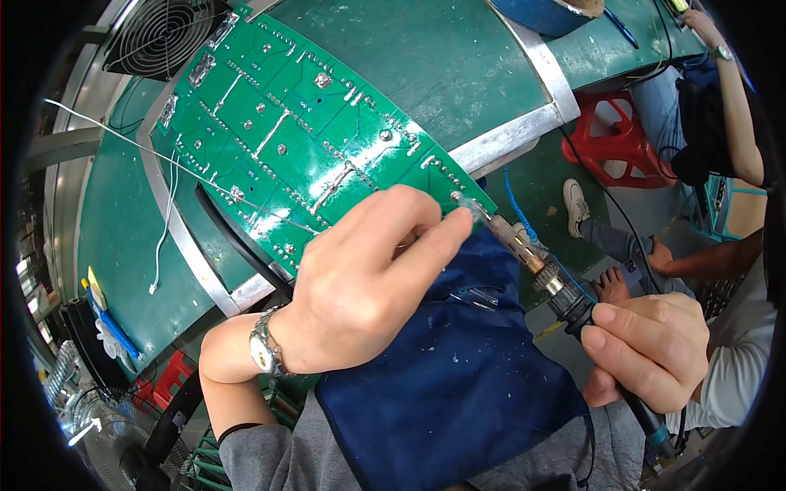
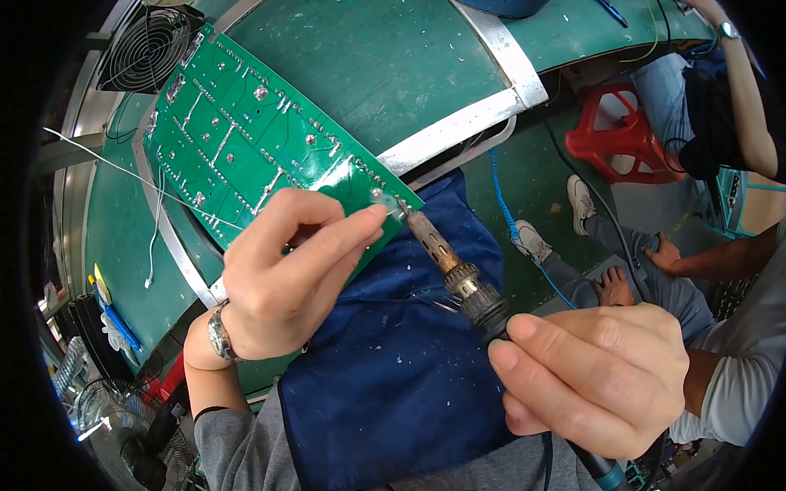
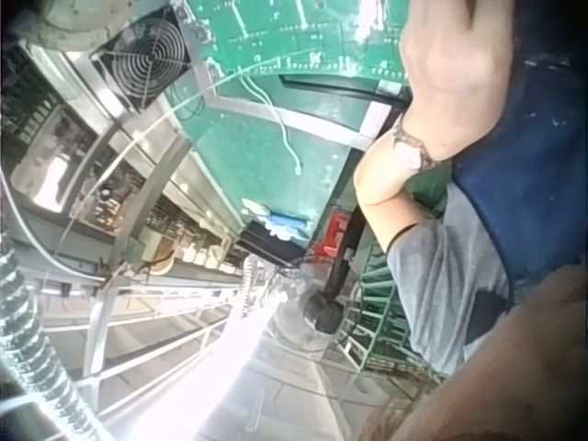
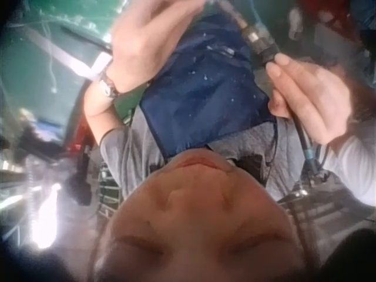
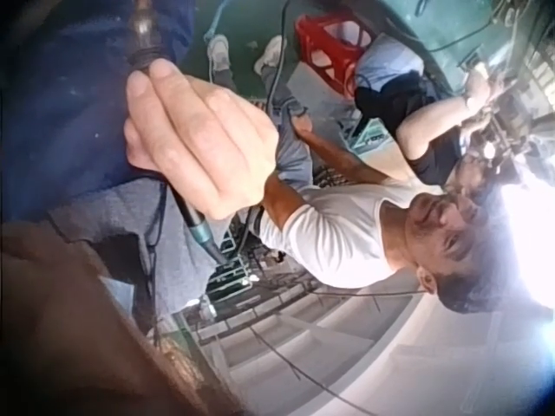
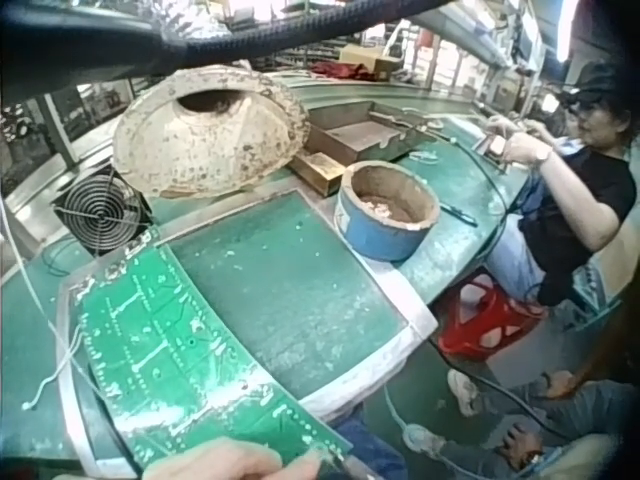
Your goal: The person places a circuit board onto a frame and solders connections on the board using a soldering iron and solder wire.
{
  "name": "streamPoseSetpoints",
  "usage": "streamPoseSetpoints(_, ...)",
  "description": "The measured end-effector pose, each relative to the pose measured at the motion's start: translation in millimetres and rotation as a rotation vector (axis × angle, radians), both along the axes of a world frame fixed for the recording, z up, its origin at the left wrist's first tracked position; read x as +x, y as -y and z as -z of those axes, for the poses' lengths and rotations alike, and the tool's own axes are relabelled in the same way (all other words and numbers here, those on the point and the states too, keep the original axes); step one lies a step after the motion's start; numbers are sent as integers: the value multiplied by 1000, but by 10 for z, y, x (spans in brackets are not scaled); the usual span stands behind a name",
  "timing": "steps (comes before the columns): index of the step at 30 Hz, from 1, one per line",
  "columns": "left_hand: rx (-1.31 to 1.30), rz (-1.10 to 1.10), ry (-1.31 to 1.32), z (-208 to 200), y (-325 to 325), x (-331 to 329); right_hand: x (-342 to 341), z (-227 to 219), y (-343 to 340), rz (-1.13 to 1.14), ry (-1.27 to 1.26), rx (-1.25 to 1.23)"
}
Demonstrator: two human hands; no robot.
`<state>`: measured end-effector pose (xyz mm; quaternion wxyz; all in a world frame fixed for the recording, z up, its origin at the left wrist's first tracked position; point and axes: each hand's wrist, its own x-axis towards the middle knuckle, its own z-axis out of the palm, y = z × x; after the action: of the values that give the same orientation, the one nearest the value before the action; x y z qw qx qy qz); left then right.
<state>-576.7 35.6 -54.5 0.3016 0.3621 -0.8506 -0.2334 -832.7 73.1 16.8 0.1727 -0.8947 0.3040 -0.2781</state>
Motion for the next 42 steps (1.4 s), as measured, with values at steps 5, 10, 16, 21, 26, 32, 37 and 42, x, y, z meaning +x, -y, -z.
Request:
streamPoseSetpoints(5, 43, -130, 41, -177, -21, 190, -56, -65, 80, -15, -18, 60)
streamPoseSetpoints(10, 4, -330, 71, -165, 43, 397, -216, -71, 90, 21, 43, 35)
streamPoseSetpoints(16, 109, -506, -133, -66, 167, 714, -125, 294, 518, 581, 114, -298)
streamPoseSetpoints(21, 94, -547, -196, -23, 304, 962, -66, 440, 1037, 585, 30, -374)
streamPoseSetpoints(26, 47, -621, -267, 138, 527, 1346, -60, 511, 1135, 568, 150, -376)
streamPoseSetpoints(32, 35, -772, -461, 331, 676, 1528, -101, 462, 1118, 604, -56, -428)
streamPoseSetpoints(37, -30, -837, -440, 439, 694, 1668, -28, 486, 950, 736, 84, -328)
streamPoseSetpoints(42, 11, -830, -468, 486, 722, 1691, 53, 532, 806, 731, 333, -141)
